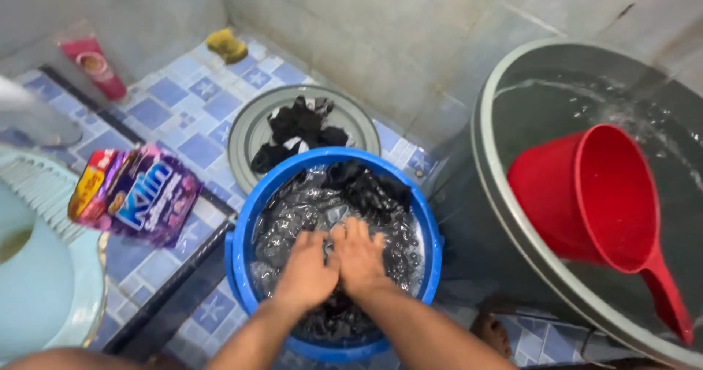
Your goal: The person is washing dark-colored clothes by hand in a blue bucket filled with soapy water.
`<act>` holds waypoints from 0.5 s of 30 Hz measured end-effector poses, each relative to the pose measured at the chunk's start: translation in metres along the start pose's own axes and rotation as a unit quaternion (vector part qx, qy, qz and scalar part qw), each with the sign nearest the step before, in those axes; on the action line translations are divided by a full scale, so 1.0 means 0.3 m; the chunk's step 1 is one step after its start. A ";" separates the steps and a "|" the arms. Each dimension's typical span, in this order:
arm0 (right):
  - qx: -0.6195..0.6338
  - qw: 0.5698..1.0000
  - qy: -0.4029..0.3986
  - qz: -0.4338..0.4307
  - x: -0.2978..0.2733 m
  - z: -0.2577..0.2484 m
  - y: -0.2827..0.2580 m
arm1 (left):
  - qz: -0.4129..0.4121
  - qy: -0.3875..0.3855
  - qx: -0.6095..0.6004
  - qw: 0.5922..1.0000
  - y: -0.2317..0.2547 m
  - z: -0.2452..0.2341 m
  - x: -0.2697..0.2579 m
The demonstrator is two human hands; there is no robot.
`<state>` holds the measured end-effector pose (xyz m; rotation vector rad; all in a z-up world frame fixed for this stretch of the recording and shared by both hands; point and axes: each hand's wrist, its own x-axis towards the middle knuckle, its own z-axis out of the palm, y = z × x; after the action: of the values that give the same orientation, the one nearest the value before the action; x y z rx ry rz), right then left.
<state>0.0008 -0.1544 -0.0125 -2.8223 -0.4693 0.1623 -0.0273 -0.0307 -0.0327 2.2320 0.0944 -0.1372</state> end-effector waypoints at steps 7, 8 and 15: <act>0.207 0.969 0.084 0.109 0.072 -0.015 0.067 | -0.129 0.080 -0.075 0.986 0.093 -0.024 -0.037; 0.331 0.923 0.130 0.149 0.058 -0.054 0.045 | -0.256 0.015 -0.322 0.911 0.114 -0.047 -0.027; 0.582 0.779 0.178 0.152 -0.128 -0.242 -0.236 | -0.292 -0.128 -0.725 0.610 0.089 -0.057 0.089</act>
<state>-0.0453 -0.1208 0.0797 -1.5949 0.1758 -0.0320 0.0034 -0.0333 -0.0049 0.4402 0.5570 -0.5133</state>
